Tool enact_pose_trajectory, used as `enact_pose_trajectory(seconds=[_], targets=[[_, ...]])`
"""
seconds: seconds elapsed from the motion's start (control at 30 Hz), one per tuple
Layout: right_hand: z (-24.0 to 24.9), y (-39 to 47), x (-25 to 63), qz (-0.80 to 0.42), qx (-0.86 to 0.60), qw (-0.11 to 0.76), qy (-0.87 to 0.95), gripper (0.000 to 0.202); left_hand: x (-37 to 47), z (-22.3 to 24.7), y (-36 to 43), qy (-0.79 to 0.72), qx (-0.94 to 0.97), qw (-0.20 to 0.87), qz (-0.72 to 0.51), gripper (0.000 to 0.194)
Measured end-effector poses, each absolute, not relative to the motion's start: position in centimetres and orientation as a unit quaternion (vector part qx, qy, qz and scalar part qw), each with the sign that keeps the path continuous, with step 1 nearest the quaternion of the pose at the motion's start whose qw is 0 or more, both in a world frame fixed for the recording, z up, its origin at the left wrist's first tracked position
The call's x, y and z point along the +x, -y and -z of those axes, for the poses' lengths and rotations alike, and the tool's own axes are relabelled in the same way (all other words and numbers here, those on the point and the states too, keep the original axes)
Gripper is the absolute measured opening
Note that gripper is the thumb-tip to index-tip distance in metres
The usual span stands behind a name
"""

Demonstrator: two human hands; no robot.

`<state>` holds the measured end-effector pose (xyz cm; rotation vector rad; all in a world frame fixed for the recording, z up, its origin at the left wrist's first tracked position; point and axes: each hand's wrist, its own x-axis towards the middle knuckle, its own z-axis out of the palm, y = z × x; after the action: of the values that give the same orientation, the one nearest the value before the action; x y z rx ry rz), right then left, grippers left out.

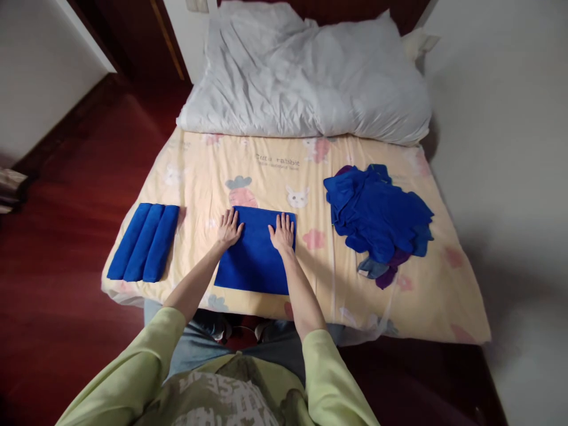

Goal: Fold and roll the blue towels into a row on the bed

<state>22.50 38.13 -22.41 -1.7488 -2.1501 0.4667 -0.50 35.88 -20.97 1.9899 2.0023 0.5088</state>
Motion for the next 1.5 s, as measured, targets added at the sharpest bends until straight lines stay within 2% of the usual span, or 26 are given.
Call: enact_pose_trajectory(seconds=[0.13,0.27,0.37,0.47,0.77,1.0,1.13,1.27,1.4,1.5], targets=[[20.6,-34.9,24.1,-0.154,-0.616,0.205,0.745,0.062,-2.9,19.3,-31.2,-0.698,0.683,0.126,-0.173,0.065],[19.6,-25.4,26.5,-0.170,-0.527,0.241,0.797,0.058,-3.7,18.8,-20.2,-0.627,0.750,0.116,-0.175,0.061],[20.4,-17.9,28.6,-0.201,-0.482,0.212,0.826,0.059,-3.7,19.6,-12.7,-0.538,0.817,0.152,-0.142,0.058],[21.4,-13.3,30.6,-0.207,-0.486,0.189,0.828,0.058,-4.0,20.7,-9.2,-0.538,0.817,0.157,-0.138,0.054],[22.7,-13.2,32.3,-0.180,-0.544,0.297,0.764,0.048,-4.2,20.3,-10.8,-0.602,0.760,0.154,-0.190,0.045],[23.7,-14.1,31.1,-0.129,-0.566,0.291,0.760,0.049,-3.9,19.3,-12.1,-0.605,0.773,0.124,-0.144,0.040],[22.8,-14.1,31.1,-0.139,-0.573,0.275,0.759,0.050,-4.1,19.1,-12.4,-0.597,0.783,0.121,-0.127,0.037],[22.3,-13.4,32.2,-0.157,-0.550,0.252,0.781,0.054,-5.5,19.0,-11.6,-0.574,0.799,0.140,-0.113,0.043],[22.6,-11.9,33.1,-0.165,-0.525,0.265,0.792,0.040,-6.8,19.9,-9.9,-0.563,0.800,0.166,-0.125,0.043],[22.9,-11.0,33.0,-0.182,-0.524,0.304,0.774,0.036,-7.0,21.2,-9.4,-0.572,0.776,0.188,-0.187,0.040]])
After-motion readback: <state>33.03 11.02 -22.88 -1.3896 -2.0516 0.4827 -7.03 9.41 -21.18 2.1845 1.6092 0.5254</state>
